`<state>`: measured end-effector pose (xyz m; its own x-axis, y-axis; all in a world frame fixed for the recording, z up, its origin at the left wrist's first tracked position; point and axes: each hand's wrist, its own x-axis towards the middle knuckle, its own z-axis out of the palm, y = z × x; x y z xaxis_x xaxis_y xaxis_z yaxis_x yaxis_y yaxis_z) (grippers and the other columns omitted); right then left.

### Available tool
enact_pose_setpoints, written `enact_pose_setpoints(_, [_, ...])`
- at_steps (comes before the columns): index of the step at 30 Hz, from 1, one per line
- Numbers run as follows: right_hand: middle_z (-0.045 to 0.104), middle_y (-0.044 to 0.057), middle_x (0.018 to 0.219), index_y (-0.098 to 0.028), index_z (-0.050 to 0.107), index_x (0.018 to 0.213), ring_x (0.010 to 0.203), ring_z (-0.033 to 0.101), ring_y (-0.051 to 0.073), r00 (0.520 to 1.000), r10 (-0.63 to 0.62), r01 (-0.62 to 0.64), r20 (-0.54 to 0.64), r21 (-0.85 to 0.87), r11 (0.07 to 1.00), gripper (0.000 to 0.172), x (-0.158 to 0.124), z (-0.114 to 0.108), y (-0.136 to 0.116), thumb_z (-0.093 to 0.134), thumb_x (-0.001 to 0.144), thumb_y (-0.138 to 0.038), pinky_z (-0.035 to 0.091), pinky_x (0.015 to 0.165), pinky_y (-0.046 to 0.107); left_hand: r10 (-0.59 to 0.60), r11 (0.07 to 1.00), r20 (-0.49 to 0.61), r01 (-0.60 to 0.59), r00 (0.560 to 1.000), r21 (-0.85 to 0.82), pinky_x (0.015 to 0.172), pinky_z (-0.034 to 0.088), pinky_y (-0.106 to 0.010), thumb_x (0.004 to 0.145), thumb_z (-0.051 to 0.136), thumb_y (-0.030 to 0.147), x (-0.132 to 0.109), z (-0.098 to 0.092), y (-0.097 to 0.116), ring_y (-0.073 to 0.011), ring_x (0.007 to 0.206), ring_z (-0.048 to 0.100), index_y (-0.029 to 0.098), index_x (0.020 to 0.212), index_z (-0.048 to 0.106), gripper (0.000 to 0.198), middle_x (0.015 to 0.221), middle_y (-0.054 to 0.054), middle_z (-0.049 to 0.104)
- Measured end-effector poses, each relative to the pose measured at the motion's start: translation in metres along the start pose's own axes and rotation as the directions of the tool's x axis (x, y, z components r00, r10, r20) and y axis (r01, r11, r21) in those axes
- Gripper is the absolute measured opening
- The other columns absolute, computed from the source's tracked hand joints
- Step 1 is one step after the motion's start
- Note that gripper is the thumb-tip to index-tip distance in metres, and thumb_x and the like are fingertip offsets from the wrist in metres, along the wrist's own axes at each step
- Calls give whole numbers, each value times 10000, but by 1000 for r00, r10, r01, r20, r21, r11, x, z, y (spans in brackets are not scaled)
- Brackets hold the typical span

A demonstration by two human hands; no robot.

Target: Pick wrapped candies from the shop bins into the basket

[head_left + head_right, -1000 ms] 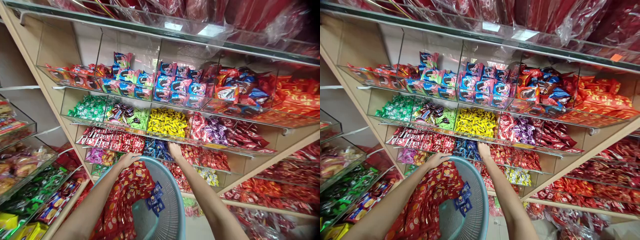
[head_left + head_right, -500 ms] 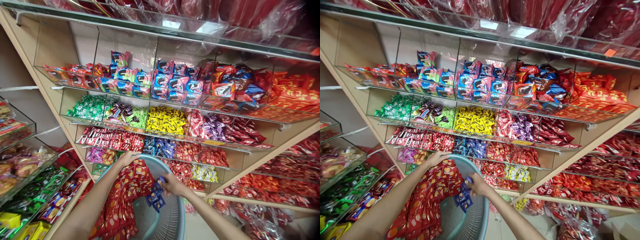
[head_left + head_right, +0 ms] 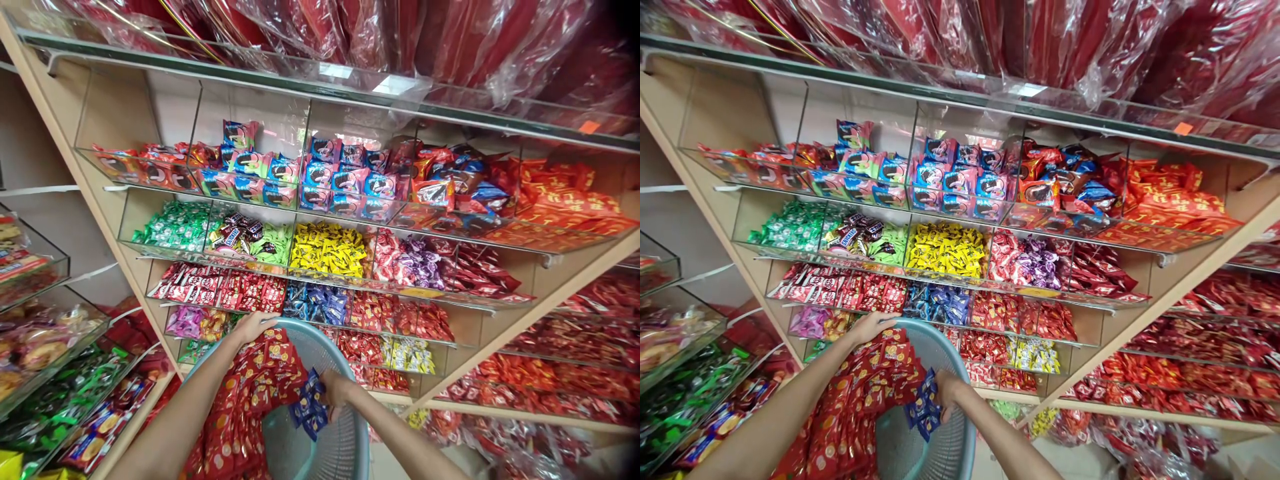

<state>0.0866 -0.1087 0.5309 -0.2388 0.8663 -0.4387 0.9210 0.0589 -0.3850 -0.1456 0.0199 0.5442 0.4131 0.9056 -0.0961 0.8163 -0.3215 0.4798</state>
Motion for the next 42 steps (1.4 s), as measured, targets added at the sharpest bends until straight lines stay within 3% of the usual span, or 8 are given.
enact_pose_setpoints(2, [605,13,554,-118,584,562,605,572,177,999,38,-38,-16,-30,999,117,-4,-1,-1,641,477,-62,429,485,197,3,1000,-5,-3,1000,-6,807,368,-264,694,304,638,1,1,-2,-225,1050,477,402,1143,440,525,1139,74,530])
enact_pose_setpoints(7, [585,102,882,-114,561,823,820,544,187,942,24,-82,-335,-160,984,181,-13,-27,5,458,680,-71,404,663,239,7,1000,-23,-7,1000,-21,813,366,-250,691,308,639,2,4,-4,-209,1037,489,414,1120,460,508,1124,83,542])
enact_pose_setpoints(11, [552,91,834,-136,496,888,777,547,167,855,20,-161,-519,-229,960,172,0,-68,13,363,779,-135,377,630,239,4,1000,-19,-4,1000,-22,825,361,-257,700,314,624,2,3,-3,-213,1046,481,421,1114,464,484,1134,90,533])
enact_pose_setpoints(14, [503,106,955,-163,423,997,727,566,149,801,34,-247,-598,-278,928,222,20,-90,18,335,796,-128,378,577,235,-11,1000,-15,11,1000,-25,834,357,-259,700,326,616,1,2,-3,-215,1054,474,412,1125,457,489,1146,83,524])
enact_pose_setpoints(23, [384,224,1142,-118,372,1096,781,596,196,782,159,-397,-603,-284,873,317,63,-92,27,245,809,-73,439,589,290,-28,998,-11,27,1000,-54,838,359,-262,698,374,586,0,2,-4,-217,1057,473,388,1137,455,488,1146,72,524])
enact_pose_setpoints(33, [415,220,1101,-121,340,1137,850,577,204,780,201,-414,-593,-248,876,329,65,-96,33,373,815,-181,436,650,291,-36,998,5,36,999,-42,849,351,-258,706,359,583,-1,2,-4,-218,1068,464,377,1151,446,498,1150,67,520])
enact_pose_setpoints(42, [403,216,1117,-121,311,1134,831,575,196,769,190,-406,-611,-236,883,333,66,-97,30,370,814,-190,425,617,270,-8,999,-4,7,1000,-45,841,354,-244,707,340,596,-3,1,-2,-206,1070,463,388,1149,441,498,1158,85,509])
